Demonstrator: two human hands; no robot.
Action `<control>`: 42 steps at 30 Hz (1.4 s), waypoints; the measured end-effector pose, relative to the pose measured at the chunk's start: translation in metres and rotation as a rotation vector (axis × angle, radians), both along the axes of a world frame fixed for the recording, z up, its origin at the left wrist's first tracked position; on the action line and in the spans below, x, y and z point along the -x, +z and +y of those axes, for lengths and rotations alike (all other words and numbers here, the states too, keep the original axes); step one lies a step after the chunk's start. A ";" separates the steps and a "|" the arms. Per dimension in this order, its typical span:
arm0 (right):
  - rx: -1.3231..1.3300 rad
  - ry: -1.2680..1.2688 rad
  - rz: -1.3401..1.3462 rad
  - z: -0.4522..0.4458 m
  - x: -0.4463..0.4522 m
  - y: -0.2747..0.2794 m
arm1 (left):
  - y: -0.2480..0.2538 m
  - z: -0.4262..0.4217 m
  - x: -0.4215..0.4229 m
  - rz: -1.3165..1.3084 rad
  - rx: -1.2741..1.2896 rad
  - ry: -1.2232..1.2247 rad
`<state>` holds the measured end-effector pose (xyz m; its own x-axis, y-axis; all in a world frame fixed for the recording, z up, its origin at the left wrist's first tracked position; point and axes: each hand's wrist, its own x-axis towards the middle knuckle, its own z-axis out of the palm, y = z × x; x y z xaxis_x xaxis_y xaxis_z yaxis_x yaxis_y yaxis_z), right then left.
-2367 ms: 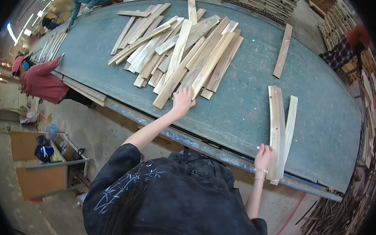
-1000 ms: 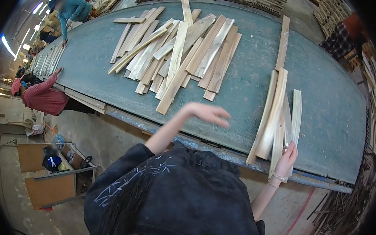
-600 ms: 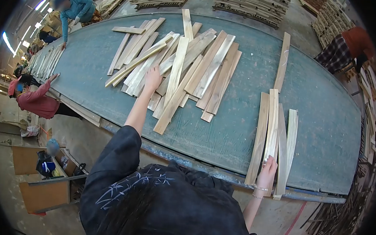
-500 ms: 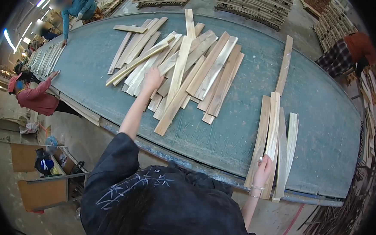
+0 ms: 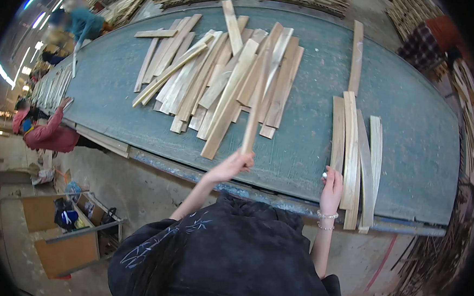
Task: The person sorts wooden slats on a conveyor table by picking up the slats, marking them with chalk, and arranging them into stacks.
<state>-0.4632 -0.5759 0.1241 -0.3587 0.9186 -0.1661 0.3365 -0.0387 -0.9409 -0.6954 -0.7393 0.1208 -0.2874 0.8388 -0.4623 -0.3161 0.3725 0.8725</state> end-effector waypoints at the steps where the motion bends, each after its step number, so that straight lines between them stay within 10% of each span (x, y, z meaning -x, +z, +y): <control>1: -0.017 0.001 0.014 -0.001 -0.004 0.000 | -0.012 0.005 -0.014 0.061 -0.059 -0.087; 9: -0.045 -0.017 0.054 -0.015 -0.004 0.015 | -0.004 0.034 -0.045 0.854 -0.089 -0.579; 12: 0.000 -0.013 0.062 -0.021 -0.003 0.014 | -0.014 0.012 0.009 1.476 0.498 0.064; 15: 0.016 0.003 0.044 -0.027 0.002 0.011 | -0.048 -0.016 0.057 1.475 0.767 0.046; 21: -0.017 0.093 0.047 -0.033 0.028 0.023 | -0.023 -0.054 0.090 0.987 0.480 -0.132; 22: -0.018 0.099 0.047 -0.033 0.031 0.023 | -0.011 -0.057 0.091 0.382 0.243 -0.157; 23: -0.011 0.105 0.065 -0.032 0.035 0.020 | -0.001 -0.058 0.085 0.383 0.244 -0.150; 27: 0.008 0.144 0.067 -0.037 0.057 0.011 | 0.018 -0.057 0.025 -1.027 -0.370 0.254; 31: 0.302 0.222 0.148 -0.045 0.084 -0.002 | -0.017 -0.054 -0.001 -1.218 -0.398 0.174; 37: 0.962 0.185 0.452 -0.059 0.116 -0.024 | -0.039 -0.045 -0.024 0.070 0.170 0.132; 42: 0.512 0.142 0.091 -0.064 0.125 -0.042 | -0.033 -0.035 -0.027 -0.350 0.125 0.106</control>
